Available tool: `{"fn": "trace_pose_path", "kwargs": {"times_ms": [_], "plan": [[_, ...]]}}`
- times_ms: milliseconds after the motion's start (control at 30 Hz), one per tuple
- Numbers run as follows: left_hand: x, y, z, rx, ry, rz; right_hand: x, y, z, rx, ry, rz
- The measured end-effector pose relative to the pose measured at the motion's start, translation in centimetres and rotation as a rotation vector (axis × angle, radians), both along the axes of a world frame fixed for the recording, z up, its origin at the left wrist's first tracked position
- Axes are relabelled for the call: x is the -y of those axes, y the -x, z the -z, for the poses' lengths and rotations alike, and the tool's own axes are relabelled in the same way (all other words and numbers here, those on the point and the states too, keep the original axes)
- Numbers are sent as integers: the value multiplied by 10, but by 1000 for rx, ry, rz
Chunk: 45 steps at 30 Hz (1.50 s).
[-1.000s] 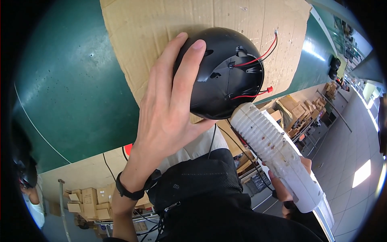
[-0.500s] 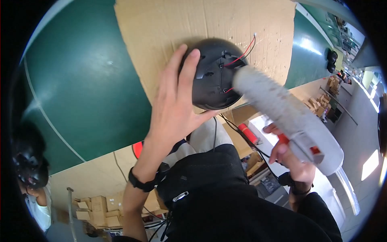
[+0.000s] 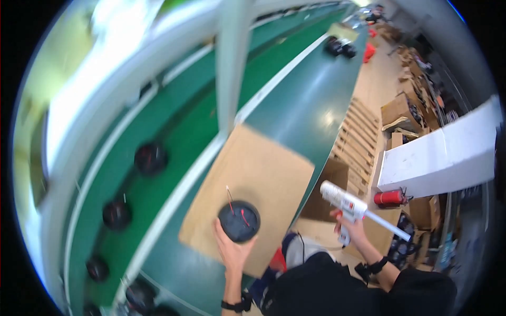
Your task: Applying hot glue to internal components and assembling black plastic housing units on a production line.
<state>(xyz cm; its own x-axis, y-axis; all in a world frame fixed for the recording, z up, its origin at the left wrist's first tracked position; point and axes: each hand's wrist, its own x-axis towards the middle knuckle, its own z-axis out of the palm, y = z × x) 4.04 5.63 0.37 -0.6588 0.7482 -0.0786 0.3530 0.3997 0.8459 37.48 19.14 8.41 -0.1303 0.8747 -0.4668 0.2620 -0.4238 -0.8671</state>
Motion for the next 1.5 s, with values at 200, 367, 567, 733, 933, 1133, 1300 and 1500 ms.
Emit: {"fn": "trace_pose_path", "kwargs": {"times_ms": [200,367,567,733,933,1133,1300,1500], "plan": [[-199,-80,18,-3,-113,249,-10,-61,31,-211,-8,262],[-344,-156,68,-55,-232,120,12,-123,2,-133,112,282],[-562,-189,75,9,-400,162,19,-155,-8,-169,88,378],[-493,-177,51,175,-237,610,-12,-170,-8,-159,136,378],[-287,42,30,-217,-213,51,-71,-124,24,-210,143,22],[-188,192,0,-721,49,-578,-58,-102,4,-50,50,15],[-163,279,55,-475,221,-551,-37,-79,19,-4,8,-182],[-180,267,34,-395,-7,-448,-27,-3,-18,-6,24,-234]]}}
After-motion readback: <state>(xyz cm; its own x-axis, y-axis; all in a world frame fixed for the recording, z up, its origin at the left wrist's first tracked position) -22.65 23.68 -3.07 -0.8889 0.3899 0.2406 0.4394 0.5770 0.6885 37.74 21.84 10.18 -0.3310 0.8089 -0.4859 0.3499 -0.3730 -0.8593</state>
